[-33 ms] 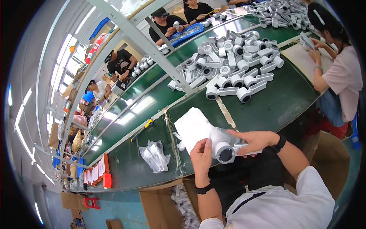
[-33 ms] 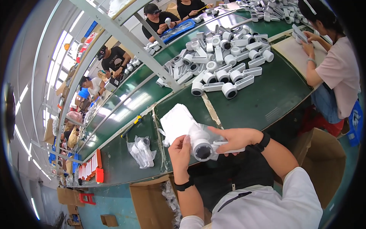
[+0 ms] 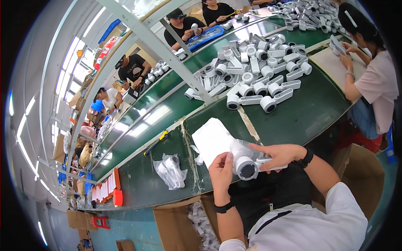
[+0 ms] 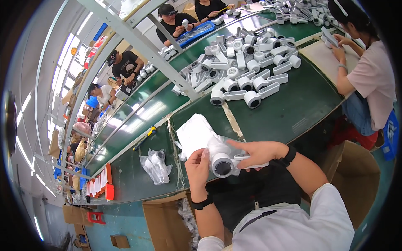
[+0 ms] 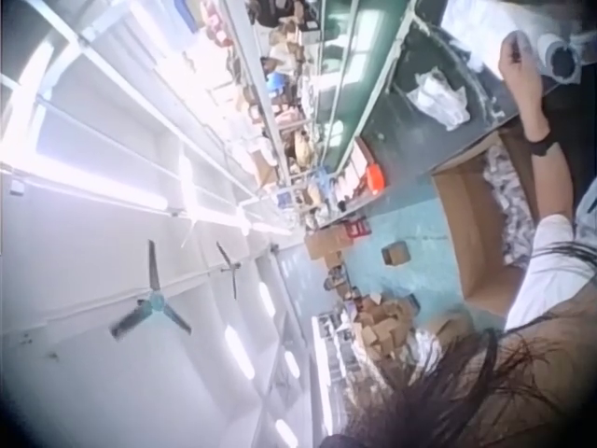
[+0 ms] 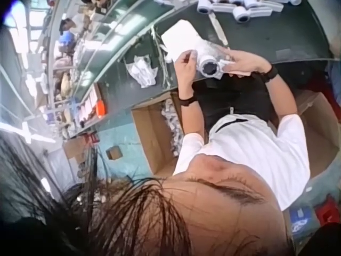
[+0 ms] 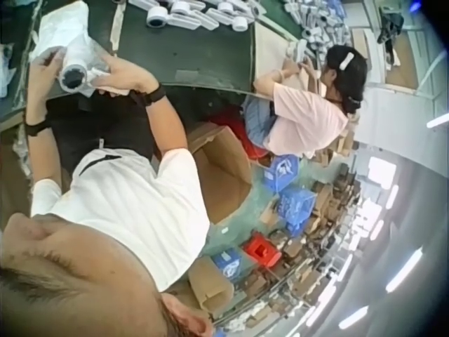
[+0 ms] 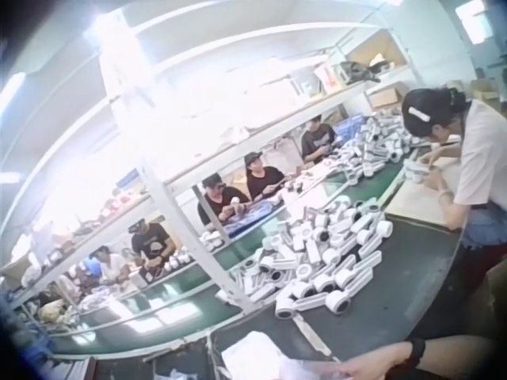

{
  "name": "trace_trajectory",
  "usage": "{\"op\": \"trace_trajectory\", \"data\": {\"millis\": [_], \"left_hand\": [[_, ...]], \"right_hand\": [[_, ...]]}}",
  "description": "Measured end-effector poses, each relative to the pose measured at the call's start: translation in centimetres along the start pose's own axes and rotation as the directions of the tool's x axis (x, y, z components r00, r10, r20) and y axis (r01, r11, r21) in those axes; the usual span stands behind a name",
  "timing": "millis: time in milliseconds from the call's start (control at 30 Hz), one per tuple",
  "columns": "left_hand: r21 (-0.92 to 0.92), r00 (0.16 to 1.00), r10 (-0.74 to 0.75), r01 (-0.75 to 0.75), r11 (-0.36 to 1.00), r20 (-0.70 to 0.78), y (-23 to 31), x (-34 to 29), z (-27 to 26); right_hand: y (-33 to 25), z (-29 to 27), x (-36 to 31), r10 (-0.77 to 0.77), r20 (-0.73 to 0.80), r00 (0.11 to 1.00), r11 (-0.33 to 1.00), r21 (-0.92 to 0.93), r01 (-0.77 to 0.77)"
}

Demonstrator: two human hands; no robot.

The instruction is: The person bags small white fans by hand, placing each fan into a plastic bag and setting them on the table before gathering the bagged fans into a cardboard box.

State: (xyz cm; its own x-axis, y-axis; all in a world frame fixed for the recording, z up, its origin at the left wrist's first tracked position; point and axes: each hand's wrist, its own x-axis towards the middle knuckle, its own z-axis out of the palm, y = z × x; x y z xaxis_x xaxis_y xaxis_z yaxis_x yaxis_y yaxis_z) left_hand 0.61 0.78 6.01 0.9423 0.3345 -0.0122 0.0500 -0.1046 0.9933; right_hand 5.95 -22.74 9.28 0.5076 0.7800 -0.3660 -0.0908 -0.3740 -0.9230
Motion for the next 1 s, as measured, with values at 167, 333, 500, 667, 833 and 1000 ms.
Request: {"op": "trace_trajectory", "data": {"millis": [167, 333, 500, 667, 833, 1000], "left_hand": [[0.001, 0.995, 0.077, -0.078, 0.997, 0.066, 0.3, -0.7, 0.2], [0.319, 0.908, 0.417, -0.407, 0.856, 0.038, 0.1, -1.6, 0.0], [0.399, 0.661, 0.738, -0.718, 0.57, 0.136, 0.5, -2.3, 3.7], [0.105, 0.866, 0.478, -0.494, 0.863, 0.143, -1.9, -3.9, 4.5], [-0.067, 0.818, 0.441, -0.45, 0.891, 0.369, -2.9, -5.2, 4.7], [-0.249, 0.915, 0.352, -0.301, 0.921, 0.196, -3.1, -4.4, 3.1]], "right_hand": [[1.7, 0.3, 0.9, -0.048, 0.057, 0.997, 0.999, 0.026, 0.047], [1.9, 2.6, 2.4, -0.047, -0.278, 0.96, 0.999, 0.007, 0.051], [3.6, 4.0, 2.9, -0.032, -0.512, 0.859, 0.873, 0.404, 0.273], [3.9, 5.3, 5.1, -0.089, -0.791, 0.606, 0.729, 0.363, 0.581], [5.3, 4.3, 5.4, -0.121, -0.739, 0.663, 0.749, 0.37, 0.549], [5.4, 5.9, 4.8, -0.123, -0.706, 0.698, 0.753, 0.391, 0.529]]}}
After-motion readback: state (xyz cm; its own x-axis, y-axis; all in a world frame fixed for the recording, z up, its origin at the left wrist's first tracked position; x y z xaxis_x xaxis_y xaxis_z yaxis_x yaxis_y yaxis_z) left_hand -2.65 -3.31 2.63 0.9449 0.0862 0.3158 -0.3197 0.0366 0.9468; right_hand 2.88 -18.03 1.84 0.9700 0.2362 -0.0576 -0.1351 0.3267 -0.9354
